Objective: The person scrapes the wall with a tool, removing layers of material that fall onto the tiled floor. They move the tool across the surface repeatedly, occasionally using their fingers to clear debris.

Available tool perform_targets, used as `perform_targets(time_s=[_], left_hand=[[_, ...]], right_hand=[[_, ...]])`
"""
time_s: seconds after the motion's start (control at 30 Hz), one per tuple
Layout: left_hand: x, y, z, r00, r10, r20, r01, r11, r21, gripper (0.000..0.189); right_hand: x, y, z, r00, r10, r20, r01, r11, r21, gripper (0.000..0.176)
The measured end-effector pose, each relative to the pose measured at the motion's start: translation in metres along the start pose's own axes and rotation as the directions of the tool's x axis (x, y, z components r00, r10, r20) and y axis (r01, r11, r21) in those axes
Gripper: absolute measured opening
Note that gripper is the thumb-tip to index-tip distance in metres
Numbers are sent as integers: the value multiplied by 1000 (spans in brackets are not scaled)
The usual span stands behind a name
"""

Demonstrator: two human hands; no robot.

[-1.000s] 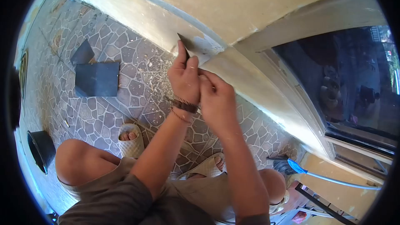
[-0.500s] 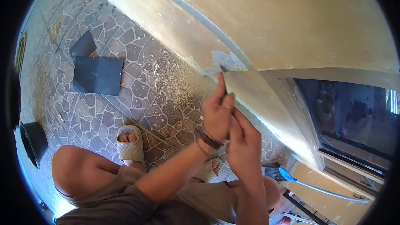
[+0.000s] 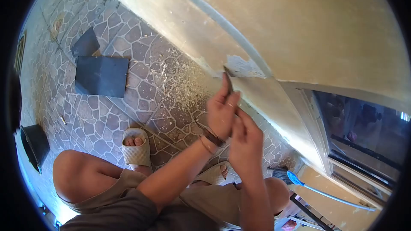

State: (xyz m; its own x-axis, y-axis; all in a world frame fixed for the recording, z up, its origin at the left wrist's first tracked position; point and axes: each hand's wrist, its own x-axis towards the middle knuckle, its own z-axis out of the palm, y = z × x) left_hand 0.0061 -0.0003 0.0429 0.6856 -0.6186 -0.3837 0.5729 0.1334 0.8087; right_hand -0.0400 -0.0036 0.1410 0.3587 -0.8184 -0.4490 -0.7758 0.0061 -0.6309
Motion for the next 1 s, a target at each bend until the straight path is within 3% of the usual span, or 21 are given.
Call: perform_targets(time_s=[0.07,0.13,0.23,0.27,0.3,0.33,0.4,0.5,0.6,0.7,0.77,0.83,0.9,0.93,0.97,1.0], left_hand=[[-5,6,7,1000,8,-11,-9,990,-139,57],[1,5,5,999,-31,-9,26,936,-350,62],[-1,10,-7,988,-100,118,133,941,-312,68],[-7,3,5,999,-11,53,24,971,-236,68],[-13,4,10,998,-1,62,15,975,-220,67],[-17,6,15,998,12,69,2,978,-207,67],[-14,10,21,999,32,19,-24,943,-333,66],[-15,19,10,988,-103,113,128,961,-245,67],[-18,22,14,995,-51,87,59,994,-94,67],[12,1,-7,992,-116,44,123,968,-219,67],[13,-8,-2,998,-54,31,59,976,-208,66],[-8,9,9,999,-30,25,30,999,-13,66],[-6,4,13,999,49,-8,-49,996,-72,67],[1,1,8,999,45,-9,-46,997,-69,67],[4,-4,5,999,36,2,-36,997,-69,68],[5,12,0,989,-136,67,142,984,-108,69]], right_hand=[[-2,-18,-17,971,225,86,-232,969,87,30],[9,-4,1,999,50,23,-49,998,-26,31],[1,6,7,999,25,36,-27,999,45,34],[-8,-5,-11,989,119,91,-132,979,155,35],[-16,-19,-25,967,204,153,-238,938,254,36],[-19,-27,-32,962,209,174,-250,932,264,38],[-14,-29,-26,964,221,150,-249,946,206,37],[-21,-28,-20,967,236,100,-252,947,200,36],[-13,-33,-20,976,199,88,-213,958,191,35],[5,-11,0,986,161,49,-166,977,136,34],[9,-6,8,997,73,24,-75,994,85,33],[-8,-23,-6,990,141,19,-143,981,128,32],[-13,-28,-11,979,202,14,-200,958,204,31],[-3,-16,-4,992,119,-31,-115,987,108,31],[0,-11,-5,991,130,-18,-127,984,122,31],[4,-15,0,990,140,-10,-138,981,136,31]])
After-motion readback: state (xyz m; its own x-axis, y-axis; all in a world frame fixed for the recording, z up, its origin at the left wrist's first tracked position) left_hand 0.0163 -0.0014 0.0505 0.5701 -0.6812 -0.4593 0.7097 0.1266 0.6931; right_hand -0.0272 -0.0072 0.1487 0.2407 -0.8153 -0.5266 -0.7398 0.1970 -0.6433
